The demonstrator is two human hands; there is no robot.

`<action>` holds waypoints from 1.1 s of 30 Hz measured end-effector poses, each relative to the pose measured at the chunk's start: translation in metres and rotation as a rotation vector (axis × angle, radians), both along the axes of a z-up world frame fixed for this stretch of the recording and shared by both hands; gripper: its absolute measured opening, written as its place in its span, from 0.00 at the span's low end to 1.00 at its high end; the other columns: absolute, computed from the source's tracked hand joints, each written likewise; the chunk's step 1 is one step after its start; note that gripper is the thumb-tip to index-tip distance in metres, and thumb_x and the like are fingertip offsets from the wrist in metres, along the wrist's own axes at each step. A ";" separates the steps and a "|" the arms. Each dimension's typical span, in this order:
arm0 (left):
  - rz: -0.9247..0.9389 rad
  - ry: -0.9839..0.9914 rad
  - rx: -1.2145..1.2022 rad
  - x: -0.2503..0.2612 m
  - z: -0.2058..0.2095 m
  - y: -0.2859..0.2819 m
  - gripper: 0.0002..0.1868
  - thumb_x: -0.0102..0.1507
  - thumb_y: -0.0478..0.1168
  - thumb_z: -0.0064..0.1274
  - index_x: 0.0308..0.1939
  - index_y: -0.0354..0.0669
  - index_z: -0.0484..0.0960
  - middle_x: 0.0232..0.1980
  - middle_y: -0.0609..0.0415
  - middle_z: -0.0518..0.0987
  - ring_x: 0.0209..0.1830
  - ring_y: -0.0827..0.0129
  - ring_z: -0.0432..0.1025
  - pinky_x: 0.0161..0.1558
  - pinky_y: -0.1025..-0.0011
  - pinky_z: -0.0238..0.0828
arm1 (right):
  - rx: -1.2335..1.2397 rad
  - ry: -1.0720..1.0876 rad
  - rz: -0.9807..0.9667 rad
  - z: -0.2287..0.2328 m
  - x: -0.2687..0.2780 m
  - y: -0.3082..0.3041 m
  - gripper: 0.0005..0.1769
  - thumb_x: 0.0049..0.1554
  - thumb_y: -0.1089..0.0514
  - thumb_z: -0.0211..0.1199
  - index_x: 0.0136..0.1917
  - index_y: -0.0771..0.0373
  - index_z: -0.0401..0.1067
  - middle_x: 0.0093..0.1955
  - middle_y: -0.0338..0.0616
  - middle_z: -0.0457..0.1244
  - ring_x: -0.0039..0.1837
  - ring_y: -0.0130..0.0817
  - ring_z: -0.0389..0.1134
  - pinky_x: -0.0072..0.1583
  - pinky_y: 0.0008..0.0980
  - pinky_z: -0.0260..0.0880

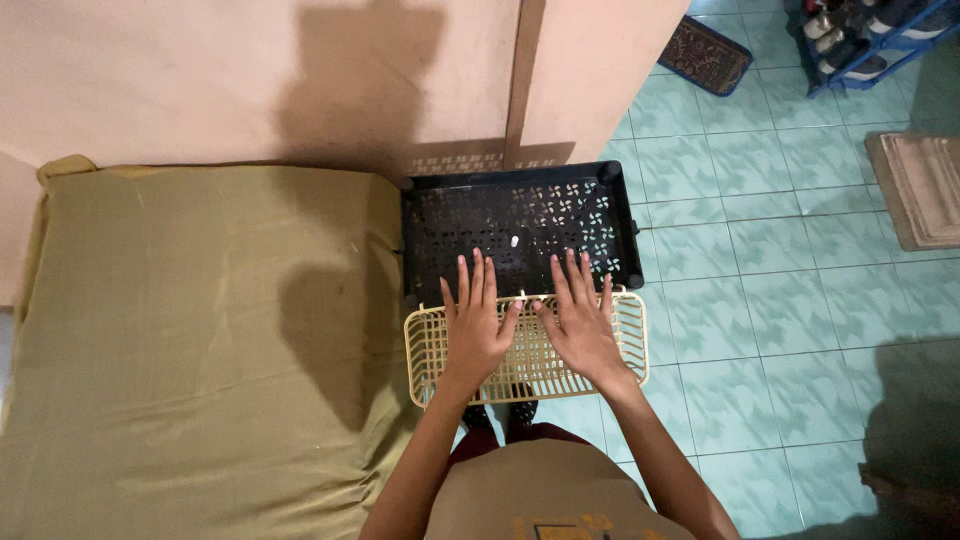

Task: The person assembles a small black plastic stool by inserting four cylindrical legs into the perforated seat and securing them with small black caps. The person handles the seat, legs, and caps, placing the assembled stool on the floor.

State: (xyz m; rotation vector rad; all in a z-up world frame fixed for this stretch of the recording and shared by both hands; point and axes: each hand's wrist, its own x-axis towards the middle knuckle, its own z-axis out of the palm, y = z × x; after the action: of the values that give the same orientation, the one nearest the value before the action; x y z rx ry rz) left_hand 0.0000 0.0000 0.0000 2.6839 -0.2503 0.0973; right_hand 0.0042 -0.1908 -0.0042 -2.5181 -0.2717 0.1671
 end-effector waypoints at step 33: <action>0.007 0.039 0.008 -0.003 0.013 -0.004 0.40 0.73 0.59 0.33 0.79 0.30 0.54 0.84 0.41 0.47 0.86 0.51 0.34 0.78 0.44 0.20 | -0.001 0.007 0.012 0.014 -0.005 0.003 0.42 0.66 0.35 0.40 0.84 0.61 0.42 0.86 0.55 0.34 0.87 0.47 0.25 0.78 0.61 0.19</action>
State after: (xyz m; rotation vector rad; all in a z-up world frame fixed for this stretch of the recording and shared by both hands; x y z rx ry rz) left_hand -0.0033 -0.0043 0.0127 2.6922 -0.2294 0.0462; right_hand -0.0008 -0.1877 0.0097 -2.5173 -0.2842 0.1809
